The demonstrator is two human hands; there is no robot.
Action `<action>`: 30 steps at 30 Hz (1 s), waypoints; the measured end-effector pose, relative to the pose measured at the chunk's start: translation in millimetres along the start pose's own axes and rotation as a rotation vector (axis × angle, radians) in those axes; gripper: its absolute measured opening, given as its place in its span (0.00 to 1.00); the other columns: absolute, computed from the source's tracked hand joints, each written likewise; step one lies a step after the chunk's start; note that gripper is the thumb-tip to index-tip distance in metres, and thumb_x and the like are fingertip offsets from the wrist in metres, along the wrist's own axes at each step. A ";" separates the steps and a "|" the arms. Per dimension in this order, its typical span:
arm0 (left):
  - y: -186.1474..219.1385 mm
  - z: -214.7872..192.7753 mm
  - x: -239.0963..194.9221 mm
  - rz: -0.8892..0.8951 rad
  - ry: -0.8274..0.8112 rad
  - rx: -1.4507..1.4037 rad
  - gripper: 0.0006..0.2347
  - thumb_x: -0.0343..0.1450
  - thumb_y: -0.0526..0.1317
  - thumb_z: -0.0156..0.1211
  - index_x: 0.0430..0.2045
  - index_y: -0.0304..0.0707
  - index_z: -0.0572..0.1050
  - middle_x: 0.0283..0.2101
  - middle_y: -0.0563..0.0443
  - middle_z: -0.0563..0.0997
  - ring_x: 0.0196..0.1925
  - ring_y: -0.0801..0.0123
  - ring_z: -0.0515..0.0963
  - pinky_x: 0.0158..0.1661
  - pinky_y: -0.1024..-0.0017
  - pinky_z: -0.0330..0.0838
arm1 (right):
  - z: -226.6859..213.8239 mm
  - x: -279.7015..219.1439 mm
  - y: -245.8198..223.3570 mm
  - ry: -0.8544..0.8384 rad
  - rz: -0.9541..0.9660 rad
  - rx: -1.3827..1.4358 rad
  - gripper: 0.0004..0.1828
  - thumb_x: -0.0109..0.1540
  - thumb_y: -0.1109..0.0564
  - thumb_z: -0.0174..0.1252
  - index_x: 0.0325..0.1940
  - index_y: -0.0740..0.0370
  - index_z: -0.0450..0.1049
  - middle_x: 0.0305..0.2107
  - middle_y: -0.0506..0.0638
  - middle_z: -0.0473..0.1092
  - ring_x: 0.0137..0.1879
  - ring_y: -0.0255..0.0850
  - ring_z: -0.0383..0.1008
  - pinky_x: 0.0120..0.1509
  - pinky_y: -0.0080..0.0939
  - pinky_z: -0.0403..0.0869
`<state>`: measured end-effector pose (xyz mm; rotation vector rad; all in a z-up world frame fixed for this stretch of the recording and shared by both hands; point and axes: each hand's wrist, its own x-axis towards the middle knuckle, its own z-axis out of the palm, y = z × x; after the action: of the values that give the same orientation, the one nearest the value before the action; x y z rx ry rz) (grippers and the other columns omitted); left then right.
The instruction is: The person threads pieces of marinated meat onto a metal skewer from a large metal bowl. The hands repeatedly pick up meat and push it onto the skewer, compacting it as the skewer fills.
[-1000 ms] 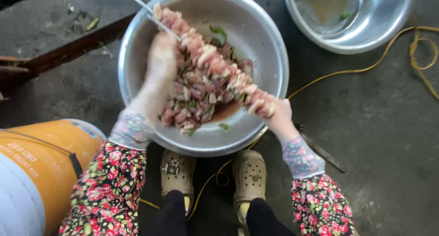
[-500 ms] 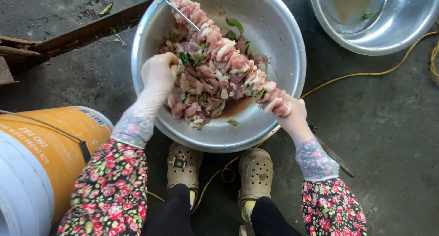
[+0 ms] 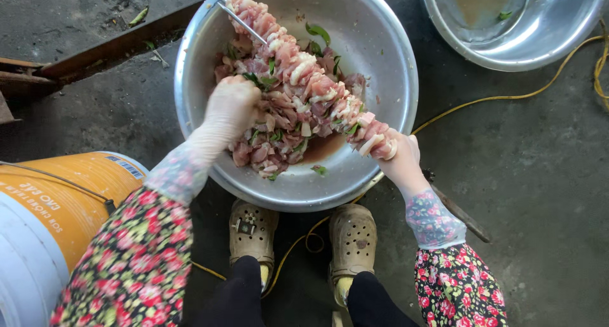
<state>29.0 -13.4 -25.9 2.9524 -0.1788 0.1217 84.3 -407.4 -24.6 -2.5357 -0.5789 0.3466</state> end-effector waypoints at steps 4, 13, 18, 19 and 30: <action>-2.3 -43.0 -1.9 -0.387 -0.033 -0.710 0.06 0.69 0.32 0.63 0.36 0.27 0.76 0.38 0.43 0.83 0.42 0.58 0.84 0.46 0.66 0.77 | -1.9 1.5 -2.9 -0.015 0.002 -0.027 0.10 0.51 0.54 0.67 0.36 0.50 0.78 0.28 0.50 0.77 0.37 0.52 0.75 0.45 0.48 0.65; -52.1 -52.7 53.6 -0.852 0.294 -1.616 0.07 0.73 0.30 0.58 0.43 0.24 0.77 0.37 0.45 0.85 0.34 0.72 0.85 0.38 0.74 0.82 | -11.4 1.9 -18.0 0.035 -0.002 0.109 0.10 0.53 0.56 0.64 0.39 0.51 0.78 0.29 0.52 0.77 0.35 0.51 0.78 0.39 0.45 0.74; -75.7 -39.9 79.6 -0.799 0.351 -1.576 0.11 0.70 0.27 0.58 0.46 0.24 0.78 0.36 0.47 0.84 0.31 0.73 0.83 0.36 0.74 0.81 | -11.9 3.8 -19.9 0.034 -0.026 0.063 0.11 0.52 0.55 0.65 0.38 0.52 0.78 0.28 0.53 0.77 0.34 0.54 0.77 0.40 0.48 0.72; -76.6 -38.0 82.6 -0.759 0.378 -1.561 0.12 0.70 0.26 0.58 0.47 0.22 0.77 0.36 0.46 0.84 0.30 0.72 0.83 0.36 0.74 0.81 | -12.2 5.2 -18.9 0.026 -0.016 0.078 0.11 0.52 0.55 0.65 0.39 0.52 0.78 0.28 0.53 0.77 0.35 0.54 0.77 0.40 0.47 0.73; -0.3 -75.4 70.0 -0.667 0.322 -1.344 0.12 0.69 0.26 0.56 0.43 0.26 0.84 0.37 0.47 0.86 0.32 0.75 0.81 0.35 0.76 0.75 | -4.8 1.9 -11.3 0.035 0.017 -0.041 0.12 0.48 0.54 0.67 0.36 0.51 0.79 0.28 0.53 0.77 0.34 0.55 0.74 0.41 0.49 0.69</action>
<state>93.0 -7.0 54.5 1.5025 0.5467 0.2464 83.8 -399.8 -14.9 -2.5816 -0.5573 0.2983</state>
